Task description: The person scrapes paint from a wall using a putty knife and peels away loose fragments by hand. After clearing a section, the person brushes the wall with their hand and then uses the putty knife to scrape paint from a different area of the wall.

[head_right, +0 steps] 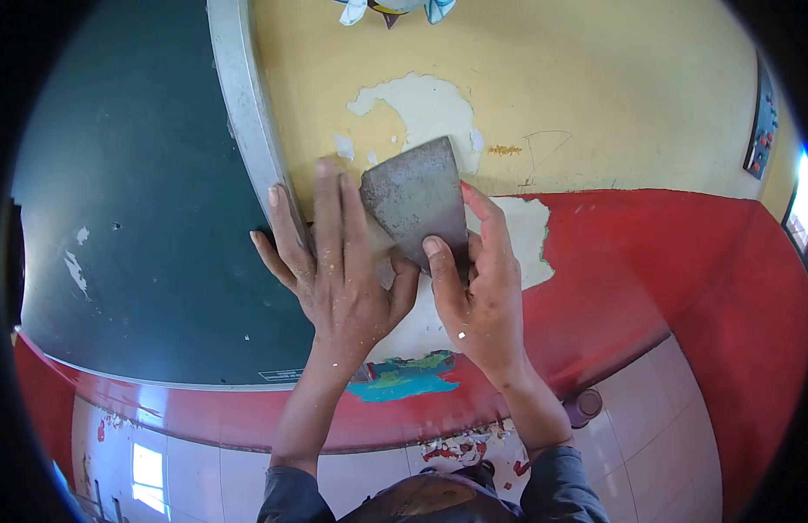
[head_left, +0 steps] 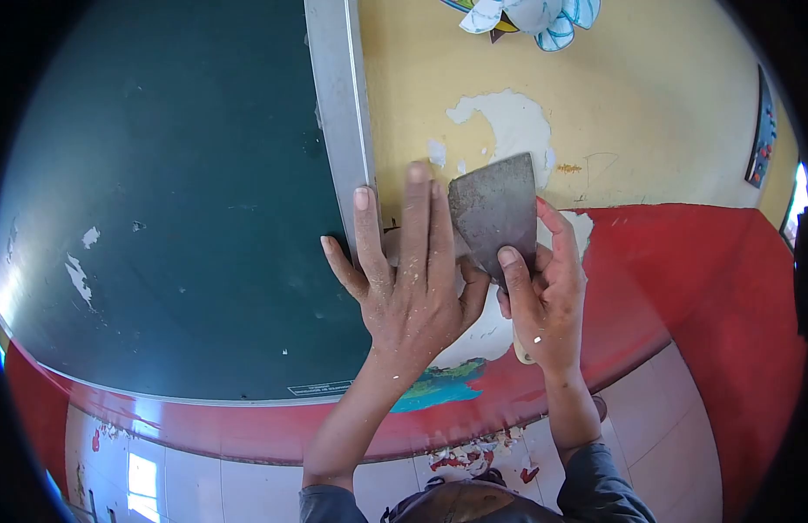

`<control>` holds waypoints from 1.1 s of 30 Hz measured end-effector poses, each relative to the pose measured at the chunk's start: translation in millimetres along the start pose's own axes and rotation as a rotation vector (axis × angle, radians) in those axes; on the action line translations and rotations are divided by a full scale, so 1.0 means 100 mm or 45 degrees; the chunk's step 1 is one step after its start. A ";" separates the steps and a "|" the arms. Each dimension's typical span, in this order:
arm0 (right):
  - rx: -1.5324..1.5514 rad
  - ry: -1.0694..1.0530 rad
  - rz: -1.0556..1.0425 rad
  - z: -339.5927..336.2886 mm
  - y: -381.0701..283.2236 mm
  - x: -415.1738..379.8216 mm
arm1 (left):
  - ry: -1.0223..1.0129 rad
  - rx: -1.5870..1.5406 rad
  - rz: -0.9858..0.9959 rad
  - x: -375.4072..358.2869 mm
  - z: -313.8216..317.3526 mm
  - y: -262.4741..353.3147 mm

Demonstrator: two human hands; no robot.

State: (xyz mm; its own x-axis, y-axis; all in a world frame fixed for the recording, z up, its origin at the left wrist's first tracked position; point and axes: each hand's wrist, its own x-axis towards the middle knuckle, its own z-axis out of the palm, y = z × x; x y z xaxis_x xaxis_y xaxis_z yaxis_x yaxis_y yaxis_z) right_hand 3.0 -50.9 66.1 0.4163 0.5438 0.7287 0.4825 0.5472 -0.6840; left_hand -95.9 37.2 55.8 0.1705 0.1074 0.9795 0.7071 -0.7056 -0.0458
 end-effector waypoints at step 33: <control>0.194 0.004 0.248 -0.37 0.25 -0.29 | 0.138 -0.196 0.107 -0.05 -0.02 -0.02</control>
State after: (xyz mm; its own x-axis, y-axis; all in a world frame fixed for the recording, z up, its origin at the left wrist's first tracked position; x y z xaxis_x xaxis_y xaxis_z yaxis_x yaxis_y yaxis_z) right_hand 31.3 -76.5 29.1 0.4925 0.6464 0.5827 0.2714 0.5221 -0.8086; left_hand -99.9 36.3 51.0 0.1437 -0.0265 0.9893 0.5789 -0.8085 -0.1057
